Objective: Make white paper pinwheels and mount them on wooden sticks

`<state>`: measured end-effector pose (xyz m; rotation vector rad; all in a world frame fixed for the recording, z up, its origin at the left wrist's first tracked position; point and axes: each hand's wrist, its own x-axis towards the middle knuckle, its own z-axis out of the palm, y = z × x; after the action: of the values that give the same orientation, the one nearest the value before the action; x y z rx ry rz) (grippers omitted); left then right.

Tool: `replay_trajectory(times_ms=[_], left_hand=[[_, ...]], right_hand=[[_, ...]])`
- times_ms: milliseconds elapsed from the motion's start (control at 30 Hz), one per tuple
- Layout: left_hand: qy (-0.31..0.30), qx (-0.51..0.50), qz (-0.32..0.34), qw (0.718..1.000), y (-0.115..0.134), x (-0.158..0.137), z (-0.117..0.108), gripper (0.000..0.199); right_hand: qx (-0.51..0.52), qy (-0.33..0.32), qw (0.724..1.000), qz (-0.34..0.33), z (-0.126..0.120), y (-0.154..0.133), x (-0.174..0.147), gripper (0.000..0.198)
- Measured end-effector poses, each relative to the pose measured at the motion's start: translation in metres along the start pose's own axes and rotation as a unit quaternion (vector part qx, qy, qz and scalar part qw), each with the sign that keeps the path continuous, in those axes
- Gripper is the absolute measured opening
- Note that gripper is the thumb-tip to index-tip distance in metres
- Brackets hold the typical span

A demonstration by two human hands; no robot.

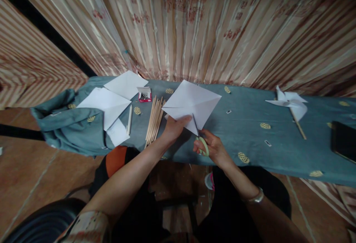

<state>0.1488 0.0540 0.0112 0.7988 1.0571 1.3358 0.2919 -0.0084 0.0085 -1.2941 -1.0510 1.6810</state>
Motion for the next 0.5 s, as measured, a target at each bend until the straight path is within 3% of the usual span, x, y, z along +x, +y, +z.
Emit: replay_trajectory(times_ms=[133,500], left_hand=[[-0.001,0.013,-0.001,1.0,-0.0001,0.0007,-0.0008,0.035],[-0.004,0.012,-0.012,1.0,-0.0021,-0.0011,-0.0003,0.037]], right_hand=[[-0.007,0.0,1.0,-0.002,-0.0014,0.0019,0.0009,0.077],[-0.006,0.003,1.0,0.01,-0.0005,-0.0015,0.0008,0.083]])
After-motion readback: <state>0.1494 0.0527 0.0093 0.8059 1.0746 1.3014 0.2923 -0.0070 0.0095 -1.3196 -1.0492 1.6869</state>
